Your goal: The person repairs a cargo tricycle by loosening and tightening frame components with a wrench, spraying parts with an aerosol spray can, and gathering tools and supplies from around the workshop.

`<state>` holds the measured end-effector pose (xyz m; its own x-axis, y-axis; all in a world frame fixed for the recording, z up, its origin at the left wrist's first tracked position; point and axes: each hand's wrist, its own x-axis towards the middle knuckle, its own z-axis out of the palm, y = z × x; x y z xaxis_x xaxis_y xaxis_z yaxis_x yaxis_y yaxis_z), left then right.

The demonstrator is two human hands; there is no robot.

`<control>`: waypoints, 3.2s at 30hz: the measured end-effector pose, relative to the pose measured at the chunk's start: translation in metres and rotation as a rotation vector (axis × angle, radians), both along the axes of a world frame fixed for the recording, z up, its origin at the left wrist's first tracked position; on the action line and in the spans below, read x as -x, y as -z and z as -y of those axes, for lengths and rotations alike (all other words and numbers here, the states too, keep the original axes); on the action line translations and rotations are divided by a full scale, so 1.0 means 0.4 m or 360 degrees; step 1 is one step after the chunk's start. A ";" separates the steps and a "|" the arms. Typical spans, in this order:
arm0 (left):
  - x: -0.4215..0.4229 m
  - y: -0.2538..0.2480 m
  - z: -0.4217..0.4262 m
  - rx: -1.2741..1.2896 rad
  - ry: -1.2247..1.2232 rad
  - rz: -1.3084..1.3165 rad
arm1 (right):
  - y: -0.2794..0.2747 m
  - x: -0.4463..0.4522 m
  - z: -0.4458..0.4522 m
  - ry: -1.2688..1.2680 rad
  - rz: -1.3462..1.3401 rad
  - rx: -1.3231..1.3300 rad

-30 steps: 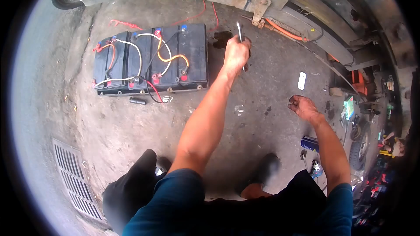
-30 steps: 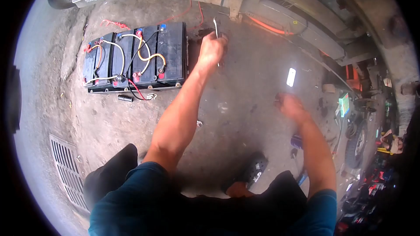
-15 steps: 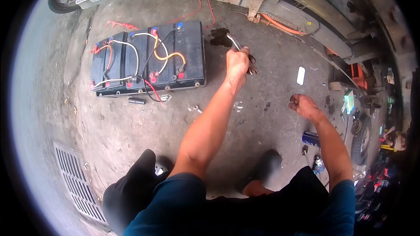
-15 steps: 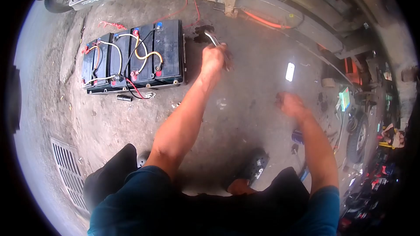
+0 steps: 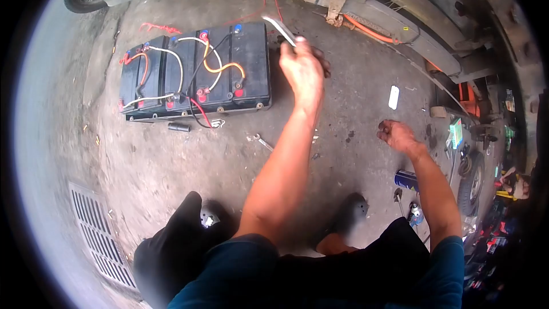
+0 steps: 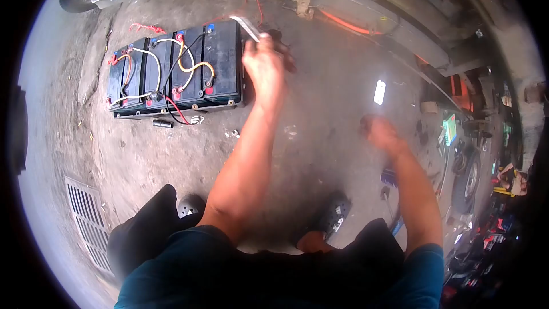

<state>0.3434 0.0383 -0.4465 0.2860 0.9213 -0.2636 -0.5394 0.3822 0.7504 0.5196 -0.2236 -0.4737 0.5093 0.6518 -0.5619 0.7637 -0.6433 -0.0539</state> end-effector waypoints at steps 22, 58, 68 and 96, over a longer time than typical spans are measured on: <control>-0.073 -0.032 -0.008 0.0218 0.1153 0.0119 | 0.012 0.004 -0.014 -0.0099 0.0181 -0.0100; -0.232 0.045 -0.072 0.0435 0.0365 0.0490 | -0.082 -0.329 -0.208 0.0417 0.0402 -0.0948; -0.246 0.068 -0.055 0.0398 0.0445 0.0437 | -0.085 -0.337 -0.212 0.0461 0.0363 -0.0787; -0.236 0.070 -0.084 0.0473 0.0691 0.0330 | -0.085 -0.274 -0.229 0.0389 0.0510 -0.1113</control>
<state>0.4380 0.0719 -0.4744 0.6956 0.6022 -0.3918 -0.4103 0.7806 0.4715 0.6294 -0.1321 -0.4396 0.7502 0.6479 0.1321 0.6523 -0.6925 -0.3082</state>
